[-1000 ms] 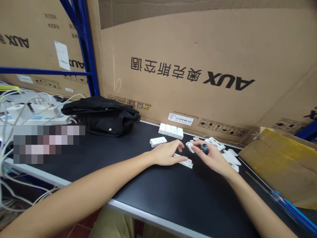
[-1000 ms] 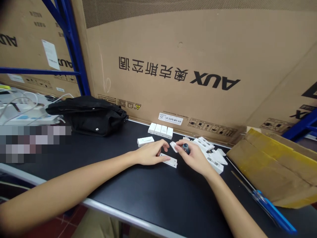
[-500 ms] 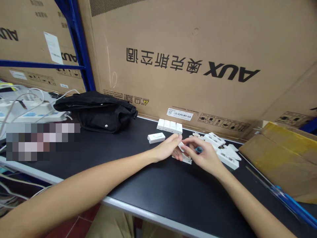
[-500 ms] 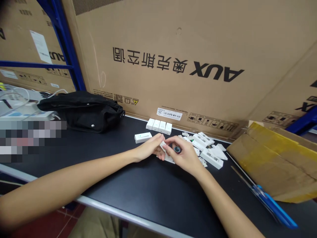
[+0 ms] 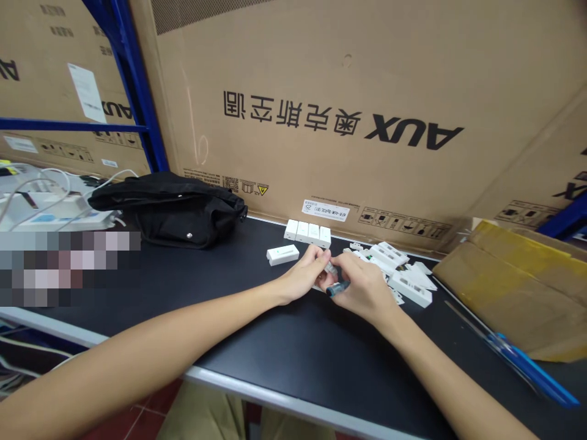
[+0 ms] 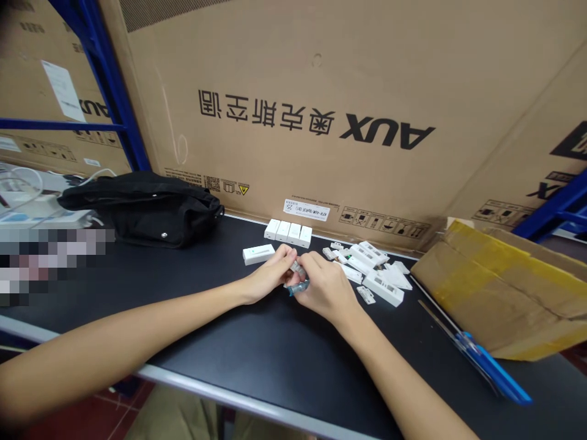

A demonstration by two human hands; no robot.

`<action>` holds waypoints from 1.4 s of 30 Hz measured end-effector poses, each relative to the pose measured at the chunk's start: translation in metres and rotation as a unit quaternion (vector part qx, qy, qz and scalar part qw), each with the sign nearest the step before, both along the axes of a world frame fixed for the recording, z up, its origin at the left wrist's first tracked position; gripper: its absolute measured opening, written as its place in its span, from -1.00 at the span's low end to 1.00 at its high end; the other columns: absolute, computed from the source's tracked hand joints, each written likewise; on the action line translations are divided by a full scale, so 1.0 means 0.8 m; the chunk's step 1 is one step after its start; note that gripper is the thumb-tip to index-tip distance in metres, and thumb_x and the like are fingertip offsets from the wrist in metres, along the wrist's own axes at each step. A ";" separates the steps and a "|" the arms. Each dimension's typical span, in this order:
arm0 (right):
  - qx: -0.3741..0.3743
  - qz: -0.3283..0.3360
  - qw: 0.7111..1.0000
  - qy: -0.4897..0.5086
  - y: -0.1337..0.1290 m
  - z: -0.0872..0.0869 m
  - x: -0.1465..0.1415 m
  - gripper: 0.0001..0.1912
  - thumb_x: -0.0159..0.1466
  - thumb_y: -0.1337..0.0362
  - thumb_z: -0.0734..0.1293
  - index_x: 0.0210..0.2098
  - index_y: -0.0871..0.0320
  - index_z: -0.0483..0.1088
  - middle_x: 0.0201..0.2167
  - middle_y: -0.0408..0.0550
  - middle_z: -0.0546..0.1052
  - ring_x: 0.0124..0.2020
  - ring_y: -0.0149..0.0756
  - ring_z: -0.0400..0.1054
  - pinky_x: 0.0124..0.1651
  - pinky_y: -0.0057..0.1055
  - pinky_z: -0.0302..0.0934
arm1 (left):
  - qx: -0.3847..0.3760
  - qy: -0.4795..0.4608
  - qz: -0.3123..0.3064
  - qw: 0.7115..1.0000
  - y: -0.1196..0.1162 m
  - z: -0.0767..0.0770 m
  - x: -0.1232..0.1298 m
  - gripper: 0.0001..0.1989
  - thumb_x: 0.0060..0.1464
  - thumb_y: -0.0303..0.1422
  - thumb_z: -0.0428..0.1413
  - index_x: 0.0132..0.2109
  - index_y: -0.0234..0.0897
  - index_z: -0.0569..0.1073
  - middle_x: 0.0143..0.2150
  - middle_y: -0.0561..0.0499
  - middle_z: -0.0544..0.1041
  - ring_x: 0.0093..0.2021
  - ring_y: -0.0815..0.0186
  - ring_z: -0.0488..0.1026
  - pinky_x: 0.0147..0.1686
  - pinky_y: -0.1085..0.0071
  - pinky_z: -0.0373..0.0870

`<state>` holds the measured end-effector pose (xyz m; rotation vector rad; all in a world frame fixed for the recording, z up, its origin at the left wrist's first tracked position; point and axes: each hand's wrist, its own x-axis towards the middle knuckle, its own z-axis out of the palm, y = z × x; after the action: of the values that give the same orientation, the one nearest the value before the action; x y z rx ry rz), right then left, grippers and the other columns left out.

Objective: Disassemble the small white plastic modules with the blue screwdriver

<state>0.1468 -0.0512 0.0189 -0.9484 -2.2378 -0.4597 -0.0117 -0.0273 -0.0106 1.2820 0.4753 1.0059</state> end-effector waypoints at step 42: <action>0.163 -0.012 0.984 -0.076 -0.009 0.017 0.004 -0.88 0.19 0.48 0.25 -0.37 0.13 0.26 -0.47 -0.11 0.41 -0.52 -0.37 0.28 -0.51 -0.42 0.12 | 0.067 -0.029 -0.053 0.996 -0.017 0.003 0.005 -0.54 0.25 0.06 0.00 -0.32 -0.26 0.17 -0.40 0.13 0.15 -0.40 0.43 0.08 -0.34 0.43 0.10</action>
<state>0.1498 -0.0587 0.0325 -0.7892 -2.1954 -0.9047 -0.0077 -0.0412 -0.0080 1.3790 0.2953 0.9958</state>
